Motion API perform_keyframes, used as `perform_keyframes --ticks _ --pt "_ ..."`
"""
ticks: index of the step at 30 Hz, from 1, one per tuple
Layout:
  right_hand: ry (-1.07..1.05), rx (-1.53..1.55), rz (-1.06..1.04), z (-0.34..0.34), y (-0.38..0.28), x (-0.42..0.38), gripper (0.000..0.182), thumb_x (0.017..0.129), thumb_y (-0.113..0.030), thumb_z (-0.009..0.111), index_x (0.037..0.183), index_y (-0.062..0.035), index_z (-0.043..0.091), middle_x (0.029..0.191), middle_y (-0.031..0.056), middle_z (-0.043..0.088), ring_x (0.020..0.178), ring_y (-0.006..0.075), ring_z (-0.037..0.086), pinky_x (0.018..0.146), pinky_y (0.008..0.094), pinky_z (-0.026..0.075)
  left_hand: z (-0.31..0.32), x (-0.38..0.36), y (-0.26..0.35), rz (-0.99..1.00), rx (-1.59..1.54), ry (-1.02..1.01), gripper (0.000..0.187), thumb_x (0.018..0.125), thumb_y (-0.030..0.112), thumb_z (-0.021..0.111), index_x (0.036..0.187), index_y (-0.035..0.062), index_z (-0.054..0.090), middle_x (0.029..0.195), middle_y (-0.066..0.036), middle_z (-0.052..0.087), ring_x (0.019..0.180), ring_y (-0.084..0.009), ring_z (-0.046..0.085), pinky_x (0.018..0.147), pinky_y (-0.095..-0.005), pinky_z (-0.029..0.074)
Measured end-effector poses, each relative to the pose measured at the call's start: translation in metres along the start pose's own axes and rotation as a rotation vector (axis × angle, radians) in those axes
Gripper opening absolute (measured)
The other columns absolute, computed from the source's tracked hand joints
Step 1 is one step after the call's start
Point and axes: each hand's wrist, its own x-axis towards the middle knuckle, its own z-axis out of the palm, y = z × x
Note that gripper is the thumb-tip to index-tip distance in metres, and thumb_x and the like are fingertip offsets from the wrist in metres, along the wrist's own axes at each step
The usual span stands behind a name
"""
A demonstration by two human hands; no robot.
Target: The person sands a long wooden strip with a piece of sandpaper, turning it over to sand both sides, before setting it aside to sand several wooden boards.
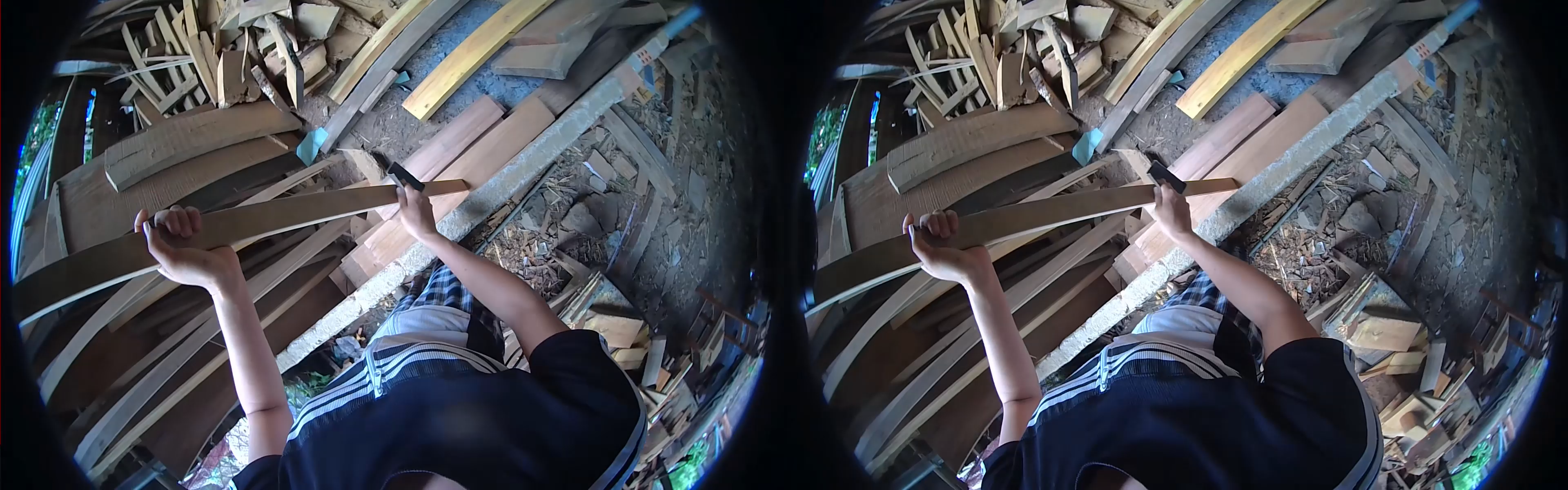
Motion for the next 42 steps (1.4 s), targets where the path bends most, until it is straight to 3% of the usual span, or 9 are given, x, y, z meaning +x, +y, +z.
perform_keyframes --ticks 3,5,8,14,15,25,33,38,42 --pt "-0.154 -0.014 -0.004 -0.016 -0.028 -0.015 0.032 0.098 -0.024 0.040 0.086 0.0015 0.054 0.078 0.0182 0.062 0.068 0.0342 0.062 0.063 0.0458 0.049 -0.001 0.000 0.001 0.005 0.036 0.030 0.017 0.091 0.021 0.049 0.102 0.0083 0.055 0.063 0.003 0.034 0.056 -0.0078 0.030 0.052 -0.0233 0.027" --pt "0.230 0.135 -0.564 -0.001 -0.042 -0.031 0.026 0.097 -0.021 0.042 0.094 0.0005 0.056 0.080 0.0196 0.063 0.072 0.0340 0.064 0.066 0.0471 0.049 0.001 -0.002 0.003 -0.018 -0.005 0.105 0.015 0.089 0.019 0.052 0.096 0.0085 0.059 0.061 0.002 0.031 0.057 -0.0097 0.029 0.053 -0.0243 0.028" --pt "-0.158 0.042 -0.021 -0.022 -0.024 -0.021 0.024 0.096 -0.021 0.044 0.096 -0.0004 0.057 0.073 0.0210 0.062 0.070 0.0385 0.063 0.062 0.0487 0.049 0.004 -0.009 0.006 -0.014 0.022 0.123 0.015 0.088 0.020 0.052 0.095 0.0084 0.059 0.062 0.002 0.032 0.057 -0.0096 0.030 0.054 -0.0241 0.028" --pt "-0.005 -0.080 -0.070 -0.012 0.030 -0.002 0.028 0.095 -0.025 0.047 0.083 -0.0005 0.053 0.071 0.0245 0.061 0.073 0.0441 0.061 0.061 0.0519 0.047 0.005 -0.016 0.010 0.016 0.043 0.090 0.020 0.090 0.024 0.051 0.103 0.0087 0.057 0.064 0.003 0.032 0.059 -0.0088 0.030 0.054 -0.0237 0.028" --pt "0.207 0.045 -0.377 0.000 0.030 -0.006 0.027 0.095 -0.024 0.047 0.084 -0.0005 0.053 0.070 0.0252 0.060 0.073 0.0438 0.060 0.060 0.0517 0.045 0.005 -0.019 0.011 0.010 0.040 0.084 0.021 0.091 0.024 0.051 0.103 0.0088 0.056 0.064 0.003 0.032 0.059 -0.0087 0.031 0.054 -0.0236 0.028" --pt "-0.192 -0.346 0.241 -0.007 0.132 0.056 0.031 0.094 -0.031 0.045 0.093 -0.0023 0.057 0.088 0.0239 0.063 0.086 0.0415 0.061 0.073 0.0507 0.048 -0.014 -0.035 0.017 0.036 0.024 0.107 0.032 0.094 0.039 0.047 0.105 0.0098 0.053 0.067 0.003 0.032 0.060 -0.0083 0.030 0.054 -0.0224 0.028" --pt "-0.019 -0.158 -0.269 0.025 0.079 -0.001 0.034 0.096 -0.032 0.044 0.089 -0.0003 0.055 0.076 0.0246 0.058 0.076 0.0428 0.058 0.066 0.0485 0.043 -0.064 -0.038 0.015 0.030 -0.030 0.198 0.045 0.094 0.053 0.042 0.101 0.0094 0.048 0.066 0.002 0.036 0.056 -0.0086 0.032 0.052 -0.0240 0.028" --pt "-0.364 -0.355 -0.251 0.027 0.079 0.032 0.032 0.095 -0.029 0.044 0.096 -0.0019 0.059 0.086 0.0263 0.061 0.083 0.0447 0.058 0.071 0.0499 0.045 -0.124 -0.032 0.025 -0.111 0.025 0.601 0.042 0.097 0.051 0.035 0.092 0.0111 0.047 0.061 0.003 0.032 0.054 -0.0089 0.029 0.052 -0.0251 0.028" --pt "-0.050 -0.126 -0.231 0.017 -0.006 -0.017 0.039 0.096 -0.033 0.042 0.098 0.0027 0.057 0.089 0.0280 0.060 0.090 0.0434 0.057 0.077 0.0469 0.043 -0.159 -0.020 0.057 -0.092 -0.059 0.596 0.043 0.098 0.049 0.030 0.092 0.0104 0.047 0.062 0.003 0.029 0.056 -0.0097 0.028 0.052 -0.0255 0.028"
